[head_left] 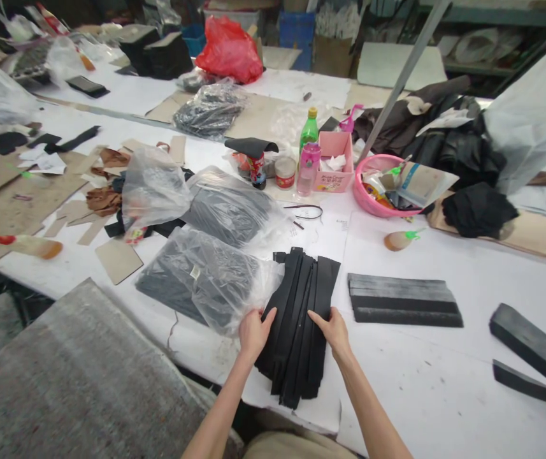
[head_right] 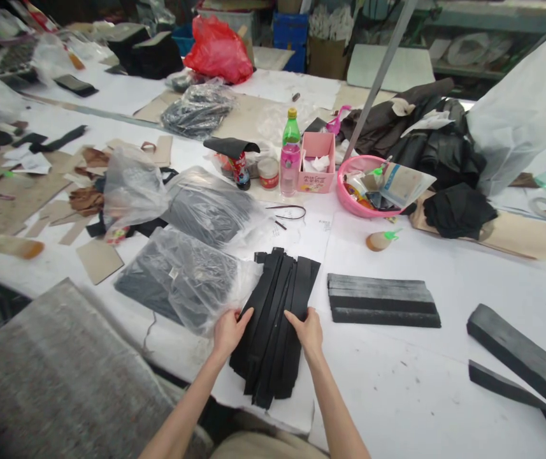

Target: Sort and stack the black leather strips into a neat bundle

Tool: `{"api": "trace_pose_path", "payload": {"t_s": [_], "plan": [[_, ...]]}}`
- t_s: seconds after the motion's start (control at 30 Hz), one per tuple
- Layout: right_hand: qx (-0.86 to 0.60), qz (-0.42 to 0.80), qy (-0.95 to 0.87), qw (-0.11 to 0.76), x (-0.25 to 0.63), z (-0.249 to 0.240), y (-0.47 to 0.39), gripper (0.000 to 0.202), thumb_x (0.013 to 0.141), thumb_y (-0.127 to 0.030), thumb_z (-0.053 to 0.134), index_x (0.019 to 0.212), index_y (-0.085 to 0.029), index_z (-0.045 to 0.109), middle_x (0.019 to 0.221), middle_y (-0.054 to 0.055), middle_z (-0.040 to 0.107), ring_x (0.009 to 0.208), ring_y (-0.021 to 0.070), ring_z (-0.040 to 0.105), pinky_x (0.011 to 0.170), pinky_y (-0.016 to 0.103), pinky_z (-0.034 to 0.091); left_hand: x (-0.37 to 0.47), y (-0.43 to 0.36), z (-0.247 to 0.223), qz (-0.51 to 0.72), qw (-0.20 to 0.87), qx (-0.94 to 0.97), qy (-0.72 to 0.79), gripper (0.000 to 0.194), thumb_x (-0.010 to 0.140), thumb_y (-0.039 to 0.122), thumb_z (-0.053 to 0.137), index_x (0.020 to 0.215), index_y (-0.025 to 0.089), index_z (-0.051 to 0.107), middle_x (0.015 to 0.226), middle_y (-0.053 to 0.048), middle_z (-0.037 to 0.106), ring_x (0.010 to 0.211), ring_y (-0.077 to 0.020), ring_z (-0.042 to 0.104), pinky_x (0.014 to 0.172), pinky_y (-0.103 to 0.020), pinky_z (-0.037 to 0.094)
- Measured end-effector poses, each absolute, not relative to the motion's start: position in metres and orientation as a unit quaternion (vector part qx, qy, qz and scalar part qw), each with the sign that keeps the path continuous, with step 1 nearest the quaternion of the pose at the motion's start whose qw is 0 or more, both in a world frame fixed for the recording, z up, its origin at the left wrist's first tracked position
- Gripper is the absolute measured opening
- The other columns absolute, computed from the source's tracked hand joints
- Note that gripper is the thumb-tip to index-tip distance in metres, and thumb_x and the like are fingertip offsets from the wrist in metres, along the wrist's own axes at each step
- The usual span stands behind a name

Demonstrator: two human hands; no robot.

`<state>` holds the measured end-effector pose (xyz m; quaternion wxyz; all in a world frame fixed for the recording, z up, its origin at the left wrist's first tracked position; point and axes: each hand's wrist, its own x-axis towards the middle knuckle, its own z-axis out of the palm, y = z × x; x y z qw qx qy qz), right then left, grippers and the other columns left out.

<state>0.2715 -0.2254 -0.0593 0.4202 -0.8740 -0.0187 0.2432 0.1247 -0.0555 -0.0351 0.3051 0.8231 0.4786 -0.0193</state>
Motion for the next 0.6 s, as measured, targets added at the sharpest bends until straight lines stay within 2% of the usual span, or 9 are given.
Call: {"api": "trace_pose_path", "payload": {"t_s": [0.13, 0.27, 0.37, 0.47, 0.53, 0.6], "plan": [[-0.835, 0.233, 0.008, 0.499, 0.256, -0.041, -0.215, 0.048, 0.064, -0.056, 0.072, 0.089, -0.019, 0.058, 0.089, 0.007, 0.068, 0.084, 0.0244, 0.063, 0.073, 0.034, 0.051, 0.125, -0.073, -0.032, 0.034, 0.243, 0.866, 0.436, 0.050, 0.089, 0.051, 0.050, 0.108, 0.007, 0.065, 0.099, -0.019, 0.068, 0.100, -0.0323, 0.064, 0.085, -0.040, 0.049], [-0.783, 0.281, 0.010, 0.555, 0.254, -0.034, -0.214, 0.045, 0.069, -0.053, 0.071, 0.094, -0.019, 0.058, 0.091, 0.006, 0.069, 0.083, 0.0230, 0.064, 0.075, 0.034, 0.052, 0.122, -0.098, -0.033, 0.069, 0.173, 0.893, 0.410, 0.051, 0.091, 0.042, 0.050, 0.129, 0.007, 0.052, 0.121, -0.023, 0.060, 0.116, -0.0364, 0.056, 0.094, -0.051, 0.045], [-0.829, 0.231, -0.009, 0.510, 0.256, -0.038, -0.218, 0.041, 0.067, -0.055, 0.071, 0.084, -0.020, 0.059, 0.085, 0.006, 0.067, 0.082, 0.0248, 0.062, 0.075, 0.036, 0.051, 0.120, -0.107, -0.039, 0.057, 0.210, 0.898, 0.382, 0.046, 0.094, 0.036, 0.045, 0.133, 0.013, 0.049, 0.130, -0.020, 0.057, 0.123, -0.0328, 0.053, 0.101, -0.051, 0.042], [-0.873, 0.194, -0.029, 0.447, 0.254, -0.040, -0.216, 0.040, 0.066, -0.057, 0.071, 0.078, -0.020, 0.060, 0.080, 0.007, 0.066, 0.080, 0.0275, 0.062, 0.078, 0.041, 0.051, 0.119, -0.108, -0.045, 0.047, 0.247, 0.894, 0.371, 0.044, 0.096, 0.037, 0.042, 0.133, 0.015, 0.050, 0.128, -0.016, 0.060, 0.123, -0.0307, 0.053, 0.103, -0.050, 0.042], [-0.843, 0.230, -0.033, 0.485, 0.251, -0.037, -0.210, 0.040, 0.069, -0.054, 0.070, 0.085, -0.019, 0.062, 0.087, 0.009, 0.069, 0.086, 0.0281, 0.064, 0.083, 0.041, 0.051, 0.120, -0.108, -0.048, 0.050, 0.250, 0.892, 0.373, 0.044, 0.096, 0.037, 0.040, 0.133, 0.015, 0.051, 0.126, -0.016, 0.061, 0.122, -0.0311, 0.055, 0.102, -0.051, 0.043], [-0.776, 0.286, -0.019, 0.561, 0.250, -0.033, -0.202, 0.045, 0.071, -0.051, 0.071, 0.098, -0.016, 0.063, 0.099, 0.010, 0.071, 0.092, 0.0271, 0.066, 0.086, 0.040, 0.052, 0.121, -0.110, -0.049, 0.060, 0.246, 0.892, 0.374, 0.044, 0.097, 0.036, 0.039, 0.133, 0.015, 0.052, 0.126, -0.017, 0.061, 0.120, -0.0310, 0.056, 0.099, -0.050, 0.046]]}}
